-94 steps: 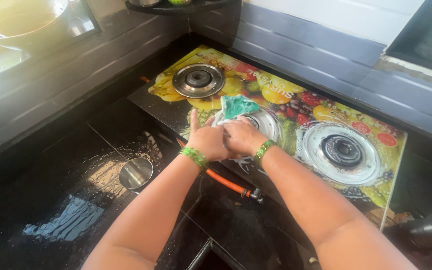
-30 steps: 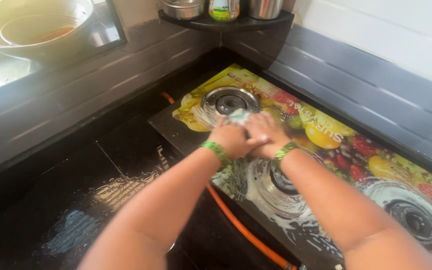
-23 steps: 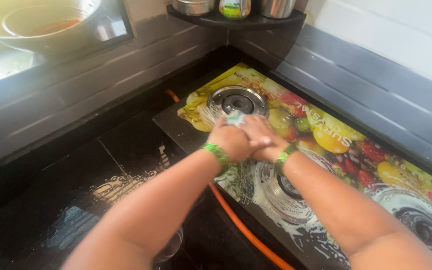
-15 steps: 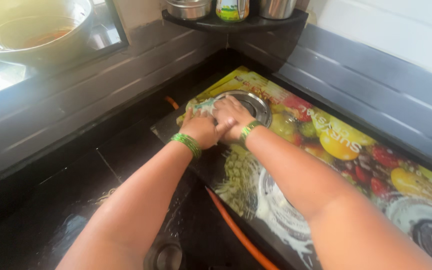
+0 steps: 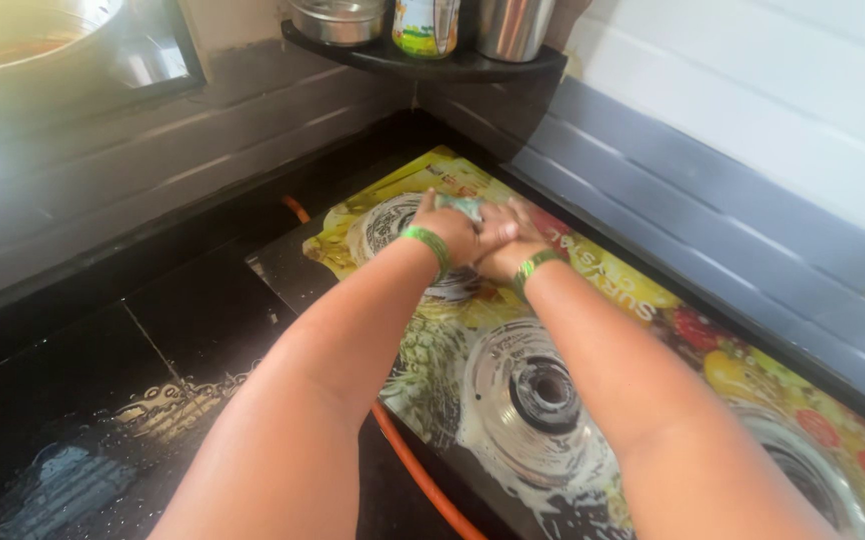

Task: The person cleans a kitchen countertop and a gas stove using a green sponge and water from a metal cup. They wipe the black countertop surface and then scrub the stove top, including the burner grates, with soapy water.

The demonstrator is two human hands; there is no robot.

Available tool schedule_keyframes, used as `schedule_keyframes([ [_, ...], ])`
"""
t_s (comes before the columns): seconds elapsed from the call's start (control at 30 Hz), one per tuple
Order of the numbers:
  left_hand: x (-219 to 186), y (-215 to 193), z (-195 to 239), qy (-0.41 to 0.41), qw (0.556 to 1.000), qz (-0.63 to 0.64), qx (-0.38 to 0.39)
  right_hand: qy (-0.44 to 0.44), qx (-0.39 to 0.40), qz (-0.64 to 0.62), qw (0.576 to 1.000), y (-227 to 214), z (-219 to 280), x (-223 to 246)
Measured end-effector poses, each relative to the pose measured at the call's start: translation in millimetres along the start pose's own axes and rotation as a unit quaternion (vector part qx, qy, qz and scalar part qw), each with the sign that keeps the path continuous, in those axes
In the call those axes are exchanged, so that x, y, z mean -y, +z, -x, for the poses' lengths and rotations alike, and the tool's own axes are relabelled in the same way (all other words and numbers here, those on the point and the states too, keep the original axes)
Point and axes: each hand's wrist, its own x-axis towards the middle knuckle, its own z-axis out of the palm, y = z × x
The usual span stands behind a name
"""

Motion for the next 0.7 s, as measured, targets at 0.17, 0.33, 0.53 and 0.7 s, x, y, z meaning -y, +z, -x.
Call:
schedule_keyframes([
  [0.17, -25, 3, 56, 0.046, 0.998, -0.039, 0.021, 0.009, 0.011, 0.011, 1.0, -5, 63, 23],
  [0.33, -17, -11, 117, 0.007, 0.993, -0.054, 0.102, -0.047, 0.012, -0.02, 0.999, -8, 79, 70],
  [0.53, 41, -18, 122, -0.048, 0.996, -0.054, 0.054, -0.116, 0.009, 0.015, 0.993, -20, 36, 118],
  [0.7, 85, -14, 67, -0.109, 0.994, 0.01, 0.014, -0.071, 0.113, 0.101, 0.986, -34, -29, 111],
])
